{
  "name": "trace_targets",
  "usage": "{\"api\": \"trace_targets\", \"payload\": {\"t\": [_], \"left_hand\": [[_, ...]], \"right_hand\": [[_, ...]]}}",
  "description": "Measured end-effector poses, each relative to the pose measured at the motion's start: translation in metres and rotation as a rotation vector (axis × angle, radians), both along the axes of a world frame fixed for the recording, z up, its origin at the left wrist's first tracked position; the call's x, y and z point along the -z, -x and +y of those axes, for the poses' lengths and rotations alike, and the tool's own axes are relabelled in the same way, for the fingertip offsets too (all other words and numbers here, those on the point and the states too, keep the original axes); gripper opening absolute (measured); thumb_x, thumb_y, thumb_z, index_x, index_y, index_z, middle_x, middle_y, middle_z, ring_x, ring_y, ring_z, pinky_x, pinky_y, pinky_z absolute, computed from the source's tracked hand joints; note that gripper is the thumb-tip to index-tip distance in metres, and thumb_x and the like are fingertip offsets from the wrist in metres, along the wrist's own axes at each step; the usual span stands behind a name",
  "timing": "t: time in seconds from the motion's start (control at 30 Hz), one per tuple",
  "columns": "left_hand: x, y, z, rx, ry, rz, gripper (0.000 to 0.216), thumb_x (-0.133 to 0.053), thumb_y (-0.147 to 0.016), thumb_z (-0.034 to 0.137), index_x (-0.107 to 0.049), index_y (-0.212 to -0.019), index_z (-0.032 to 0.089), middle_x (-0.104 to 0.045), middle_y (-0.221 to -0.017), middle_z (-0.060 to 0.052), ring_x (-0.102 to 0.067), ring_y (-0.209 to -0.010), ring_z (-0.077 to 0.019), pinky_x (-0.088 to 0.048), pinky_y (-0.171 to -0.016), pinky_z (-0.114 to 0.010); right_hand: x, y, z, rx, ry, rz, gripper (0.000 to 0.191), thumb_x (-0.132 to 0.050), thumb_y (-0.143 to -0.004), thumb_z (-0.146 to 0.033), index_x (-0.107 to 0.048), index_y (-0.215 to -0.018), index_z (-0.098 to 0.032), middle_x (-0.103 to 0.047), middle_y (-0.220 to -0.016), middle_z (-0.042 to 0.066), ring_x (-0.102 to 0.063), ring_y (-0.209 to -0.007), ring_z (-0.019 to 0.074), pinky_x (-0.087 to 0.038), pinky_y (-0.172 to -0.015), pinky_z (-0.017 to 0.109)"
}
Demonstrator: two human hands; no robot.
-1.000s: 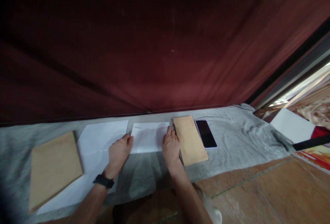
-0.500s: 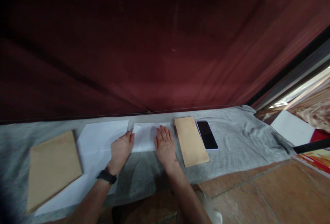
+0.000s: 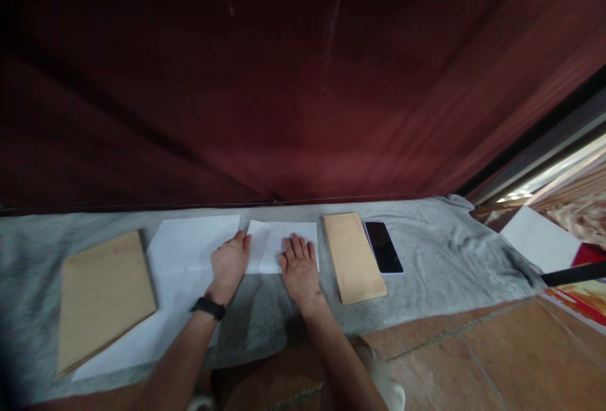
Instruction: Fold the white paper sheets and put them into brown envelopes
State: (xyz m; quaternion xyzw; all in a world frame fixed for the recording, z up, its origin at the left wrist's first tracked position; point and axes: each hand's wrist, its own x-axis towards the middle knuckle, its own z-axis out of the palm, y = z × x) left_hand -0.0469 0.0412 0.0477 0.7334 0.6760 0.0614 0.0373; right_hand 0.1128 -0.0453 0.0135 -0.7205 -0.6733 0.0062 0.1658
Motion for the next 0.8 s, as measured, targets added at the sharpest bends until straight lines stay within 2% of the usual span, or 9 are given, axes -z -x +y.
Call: {"api": "trace_targets", "payload": {"t": [0.6, 0.73, 0.8], "left_hand": [[0.001, -0.006, 0.005, -0.052, 0.025, -0.048, 0.041, -0.032, -0.103, 0.037, -0.065, -0.115, 0.017, -0.075, -0.088, -0.015, -0.073, -0.085, -0.0277, -0.048, -0.073, -0.034], [-0.01, -0.007, 0.001, -0.003, -0.076, -0.033, 0.036, -0.035, -0.101, 0.026, -0.064, -0.118, 0.015, -0.073, -0.1, -0.015, -0.071, -0.095, -0.0277, -0.048, -0.087, -0.04], [-0.013, -0.014, -0.006, 0.108, -0.161, -0.056, 0.037, -0.035, -0.1, 0.024, -0.064, -0.121, 0.014, -0.071, -0.113, -0.017, -0.067, -0.108, -0.029, -0.045, -0.098, -0.043]], "right_hand": [[0.006, 0.001, -0.003, 0.011, -0.014, 0.003, 0.048, -0.043, -0.105, -0.031, -0.046, -0.151, -0.019, -0.044, -0.157, 0.012, -0.038, -0.146, 0.0289, -0.027, -0.12, 0.052], [0.008, 0.001, -0.003, 0.009, -0.012, 0.002, 0.049, -0.041, -0.105, -0.033, -0.044, -0.152, -0.019, -0.044, -0.158, 0.012, -0.036, -0.147, 0.0286, -0.025, -0.121, 0.052], [0.009, 0.002, -0.003, 0.009, -0.009, 0.005, 0.049, -0.04, -0.106, -0.034, -0.044, -0.152, -0.018, -0.043, -0.158, 0.012, -0.035, -0.148, 0.0292, -0.025, -0.121, 0.052]]}}
